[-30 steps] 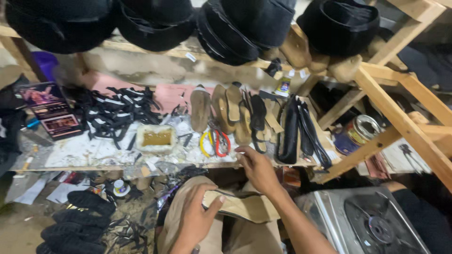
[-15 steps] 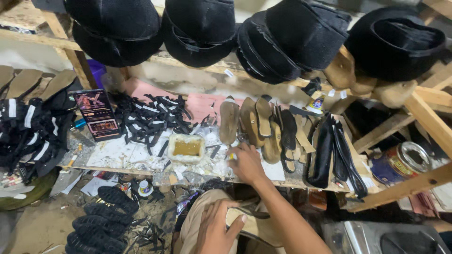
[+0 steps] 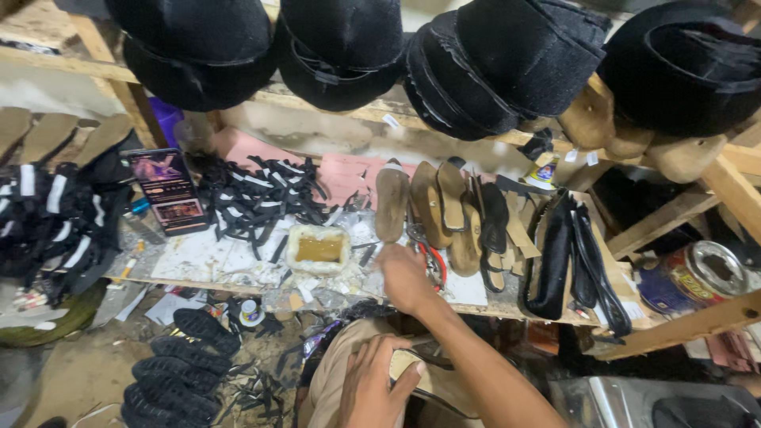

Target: The person trims excess material from the edge of a black shoe upper with a knife, then attaches and presses a small black decorative bow onto the toe of the shoe. They then handle tan shoe soles, trim and fit them, and place finished shoes on the shelf.

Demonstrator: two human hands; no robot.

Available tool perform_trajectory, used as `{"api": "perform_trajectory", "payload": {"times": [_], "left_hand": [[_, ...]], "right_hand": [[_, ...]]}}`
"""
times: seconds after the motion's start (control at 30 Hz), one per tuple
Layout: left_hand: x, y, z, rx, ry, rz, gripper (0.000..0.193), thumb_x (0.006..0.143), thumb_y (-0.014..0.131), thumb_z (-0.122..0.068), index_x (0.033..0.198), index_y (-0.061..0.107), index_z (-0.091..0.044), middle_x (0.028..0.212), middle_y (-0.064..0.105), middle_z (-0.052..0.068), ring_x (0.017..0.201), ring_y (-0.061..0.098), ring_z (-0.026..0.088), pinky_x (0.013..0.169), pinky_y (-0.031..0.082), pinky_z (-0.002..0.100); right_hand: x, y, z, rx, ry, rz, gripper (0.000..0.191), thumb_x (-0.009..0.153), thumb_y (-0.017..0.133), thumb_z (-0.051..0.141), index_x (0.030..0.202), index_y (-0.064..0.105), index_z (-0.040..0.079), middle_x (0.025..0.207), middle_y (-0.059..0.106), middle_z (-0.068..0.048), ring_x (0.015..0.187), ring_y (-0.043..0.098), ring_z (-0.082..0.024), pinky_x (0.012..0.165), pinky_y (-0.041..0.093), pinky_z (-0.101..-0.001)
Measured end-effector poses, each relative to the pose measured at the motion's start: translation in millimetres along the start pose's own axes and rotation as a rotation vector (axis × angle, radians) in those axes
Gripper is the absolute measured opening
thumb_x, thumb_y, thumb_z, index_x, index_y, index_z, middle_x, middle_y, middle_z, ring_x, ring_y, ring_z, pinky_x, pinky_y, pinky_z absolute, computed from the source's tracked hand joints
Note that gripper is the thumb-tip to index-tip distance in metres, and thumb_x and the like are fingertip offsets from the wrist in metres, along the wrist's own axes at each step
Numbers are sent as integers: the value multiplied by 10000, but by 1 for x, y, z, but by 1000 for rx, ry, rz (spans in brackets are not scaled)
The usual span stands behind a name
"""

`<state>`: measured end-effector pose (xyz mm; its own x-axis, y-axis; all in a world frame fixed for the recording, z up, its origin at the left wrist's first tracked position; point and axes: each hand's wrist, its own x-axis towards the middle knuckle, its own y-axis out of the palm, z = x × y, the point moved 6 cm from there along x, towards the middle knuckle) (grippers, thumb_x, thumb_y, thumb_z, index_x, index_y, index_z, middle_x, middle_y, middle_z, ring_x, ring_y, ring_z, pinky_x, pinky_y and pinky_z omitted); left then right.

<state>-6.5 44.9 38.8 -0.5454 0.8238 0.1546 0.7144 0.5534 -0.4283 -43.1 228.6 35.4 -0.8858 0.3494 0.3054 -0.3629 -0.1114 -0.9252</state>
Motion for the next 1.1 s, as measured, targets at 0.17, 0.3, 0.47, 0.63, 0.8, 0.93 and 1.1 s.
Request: {"api": "perform_trajectory", "payload": {"times": [0.17, 0.3, 0.47, 0.63, 0.8, 0.93, 1.1], "left_hand": [[-1, -10, -6, -5, 54, -82, 356, 839, 770, -311, 1108, 656, -109, 1100, 689, 94, 1075, 628, 318, 939, 422, 445], [0, -8, -6, -7, 30, -80, 332, 835, 772, -295, 1093, 660, -118, 1060, 698, 82, 1037, 626, 317, 923, 432, 439], [0, 0, -3, -38, 113, -142, 340, 836, 785, -258, 1099, 651, -90, 1056, 693, 113, 1045, 619, 329, 916, 445, 444], [4, 8, 10, -214, 121, -99, 357, 832, 788, -224, 1107, 635, -56, 1070, 691, 131, 1046, 651, 278, 934, 492, 386], [3, 2, 12, -204, 98, -34, 360, 869, 771, -242, 1135, 624, -48, 1086, 697, 117, 1007, 657, 230, 873, 495, 334], [1, 0, 14, -172, -95, 19, 375, 850, 752, -258, 1148, 622, -72, 1058, 699, 69, 767, 589, 191, 613, 446, 325], [2, -5, 5, -151, -62, -12, 381, 854, 761, -280, 1145, 629, -74, 1018, 705, 58, 678, 539, 162, 551, 415, 309]], "right_hand": [[-52, -43, -21, 873, 299, -140, 290, 933, 692, 181, 1167, 564, 67, 884, 595, -36, 825, 583, -132, 726, 487, -275], [-134, -79, -42, 895, 731, -188, 289, 898, 727, 191, 1116, 768, 6, 905, 732, -81, 831, 630, -154, 778, 517, -311], [-222, -102, -39, 728, 874, -243, 264, 909, 707, 196, 1072, 787, 5, 944, 786, -61, 907, 685, -132, 858, 509, -268], [-262, -86, -16, 880, 854, -382, 233, 912, 706, 153, 1059, 783, -10, 971, 781, -62, 903, 668, -127, 845, 518, -270], [-257, -77, 9, 930, 738, -470, 177, 895, 687, 97, 1017, 766, -5, 1010, 763, -39, 948, 681, -114, 873, 522, -255], [-238, -76, 27, 771, 706, -464, 128, 911, 712, 100, 968, 744, -10, 908, 716, -61, 863, 658, -146, 802, 517, -274], [-214, -79, 46, 633, 566, -417, 120, 943, 678, 120, 950, 704, 3, 881, 658, -86, 841, 631, -211, 765, 508, -311]]}}
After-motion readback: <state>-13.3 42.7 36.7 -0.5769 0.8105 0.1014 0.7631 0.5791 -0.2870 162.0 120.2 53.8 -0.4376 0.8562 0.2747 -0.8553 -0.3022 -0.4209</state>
